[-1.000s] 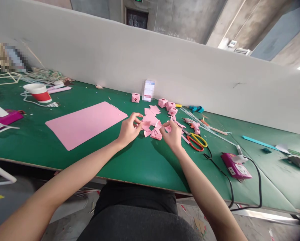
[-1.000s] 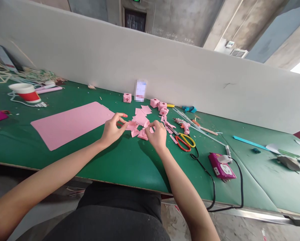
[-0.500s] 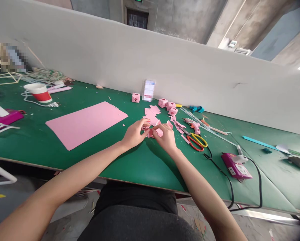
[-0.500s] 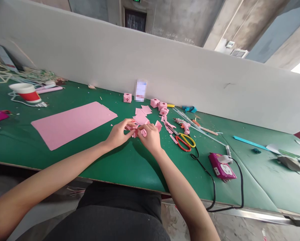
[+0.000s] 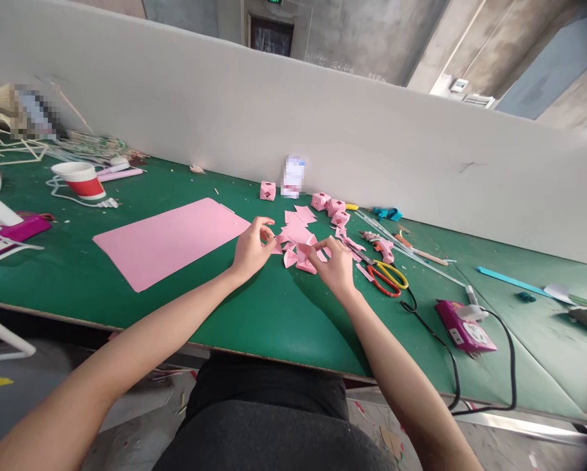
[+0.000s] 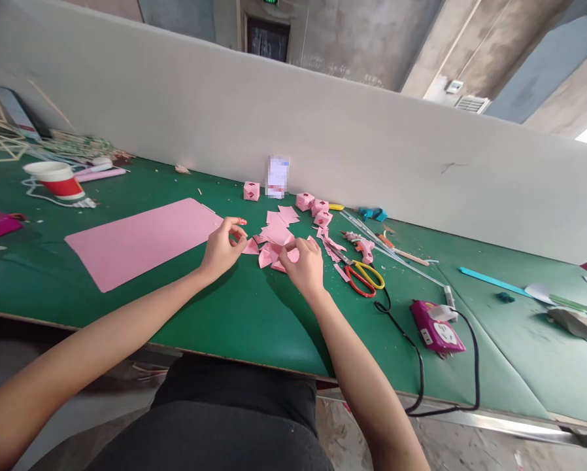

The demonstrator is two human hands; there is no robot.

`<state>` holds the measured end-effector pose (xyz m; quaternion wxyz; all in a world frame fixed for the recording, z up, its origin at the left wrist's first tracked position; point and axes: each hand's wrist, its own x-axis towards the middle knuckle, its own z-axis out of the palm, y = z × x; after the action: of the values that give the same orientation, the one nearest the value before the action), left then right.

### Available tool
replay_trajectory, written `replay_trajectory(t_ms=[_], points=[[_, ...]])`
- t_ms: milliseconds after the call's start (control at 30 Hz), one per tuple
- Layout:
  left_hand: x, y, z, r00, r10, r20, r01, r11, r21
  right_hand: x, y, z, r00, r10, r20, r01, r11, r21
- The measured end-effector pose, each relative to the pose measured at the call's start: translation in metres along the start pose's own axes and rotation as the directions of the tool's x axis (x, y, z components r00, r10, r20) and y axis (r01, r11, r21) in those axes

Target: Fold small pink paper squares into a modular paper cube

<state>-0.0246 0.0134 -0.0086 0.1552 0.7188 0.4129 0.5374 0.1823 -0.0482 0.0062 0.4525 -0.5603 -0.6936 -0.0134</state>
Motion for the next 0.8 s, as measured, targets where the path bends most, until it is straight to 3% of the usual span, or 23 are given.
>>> replay_trajectory(t_ms=[200,300,400,500,600,700,800], points=[[-0.014,0.012,0.009,0.961,0.171,0.218,-0.152,0.983,-0.104,-0.002,-0.005,0.004,0.993,-0.044,0.111,0.043,0.999,0.017],[-0.016,0.014,0.011,0.937,0.172,0.306,-0.142,0.983,-0.118,-0.002,-0.005,0.007,0.986,-0.095,0.140,0.090,0.995,0.041],[-0.016,0.014,0.013,0.936,0.126,0.328,-0.080,0.985,-0.151,-0.003,-0.004,0.010,0.987,-0.105,0.122,0.091,0.989,0.118],[-0.016,0.015,0.014,0.961,0.084,0.264,-0.036,0.983,-0.181,-0.005,-0.005,0.013,0.992,-0.017,0.125,-0.010,0.976,0.218],[-0.015,0.016,0.014,0.982,0.052,0.184,-0.017,0.982,-0.190,-0.007,-0.005,0.016,0.959,0.118,0.257,-0.195,0.933,0.301],[-0.014,0.016,0.013,0.989,0.017,0.148,0.015,0.978,-0.210,-0.008,-0.005,0.020,0.893,0.183,0.410,-0.364,0.830,0.423],[-0.015,0.017,0.013,0.986,0.008,0.165,0.031,0.972,-0.232,-0.008,-0.005,0.023,0.873,0.210,0.441,-0.443,0.721,0.533]])
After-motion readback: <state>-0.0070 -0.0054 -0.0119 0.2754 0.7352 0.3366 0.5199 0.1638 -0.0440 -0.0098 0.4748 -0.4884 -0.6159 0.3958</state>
